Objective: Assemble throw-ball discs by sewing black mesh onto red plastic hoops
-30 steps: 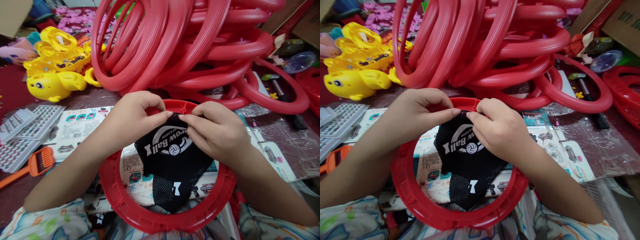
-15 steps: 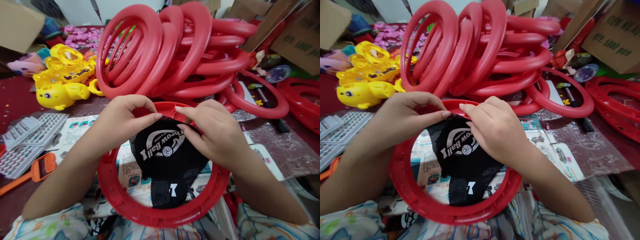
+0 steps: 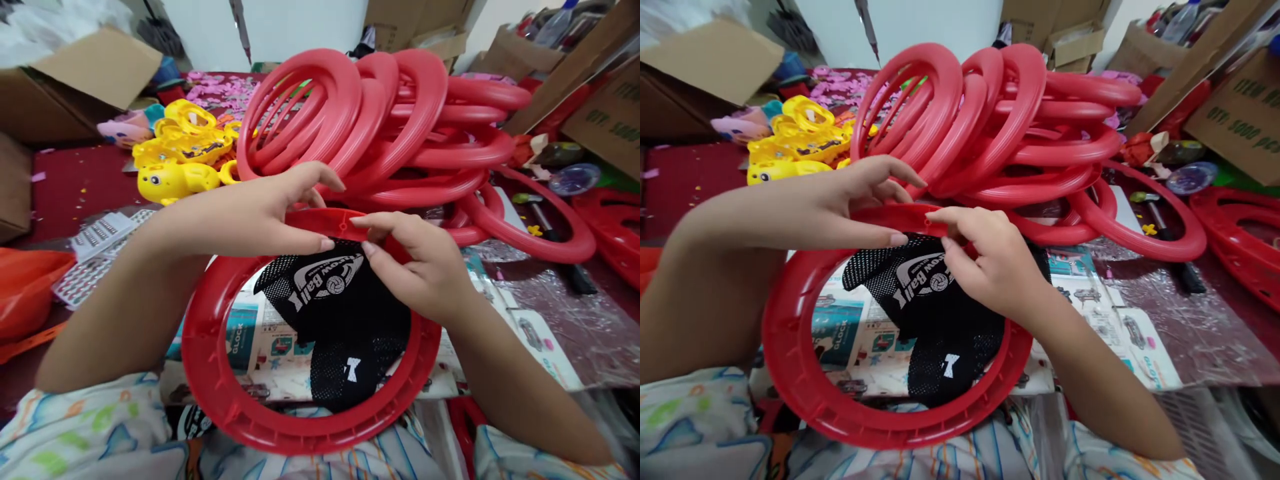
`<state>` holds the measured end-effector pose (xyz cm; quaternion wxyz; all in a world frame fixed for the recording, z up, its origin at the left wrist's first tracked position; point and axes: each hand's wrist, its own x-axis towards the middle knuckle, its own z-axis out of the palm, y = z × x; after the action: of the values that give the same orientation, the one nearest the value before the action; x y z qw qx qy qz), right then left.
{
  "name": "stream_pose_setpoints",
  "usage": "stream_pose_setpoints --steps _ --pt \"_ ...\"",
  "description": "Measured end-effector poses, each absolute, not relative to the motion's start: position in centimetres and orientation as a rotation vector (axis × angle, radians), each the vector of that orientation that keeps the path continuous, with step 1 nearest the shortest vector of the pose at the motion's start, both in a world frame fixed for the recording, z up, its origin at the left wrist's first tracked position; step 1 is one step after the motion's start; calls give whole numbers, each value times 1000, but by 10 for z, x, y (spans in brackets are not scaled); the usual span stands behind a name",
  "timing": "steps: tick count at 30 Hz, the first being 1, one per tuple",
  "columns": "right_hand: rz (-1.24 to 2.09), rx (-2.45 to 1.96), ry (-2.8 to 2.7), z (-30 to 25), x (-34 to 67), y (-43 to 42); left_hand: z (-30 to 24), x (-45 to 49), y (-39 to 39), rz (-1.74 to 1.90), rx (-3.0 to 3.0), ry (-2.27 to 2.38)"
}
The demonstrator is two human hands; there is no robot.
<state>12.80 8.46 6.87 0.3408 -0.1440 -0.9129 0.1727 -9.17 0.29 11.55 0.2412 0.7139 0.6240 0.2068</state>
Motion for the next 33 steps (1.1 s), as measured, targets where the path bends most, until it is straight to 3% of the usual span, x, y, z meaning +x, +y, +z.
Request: stream_pose_setpoints --steps 25,33 --pt "281 -517 -2314 60 133 73 107 -62 -7 576 1988 1801" --pt "64 -451 -2342 58 132 71 99 -66 -4 640 2080 1773"
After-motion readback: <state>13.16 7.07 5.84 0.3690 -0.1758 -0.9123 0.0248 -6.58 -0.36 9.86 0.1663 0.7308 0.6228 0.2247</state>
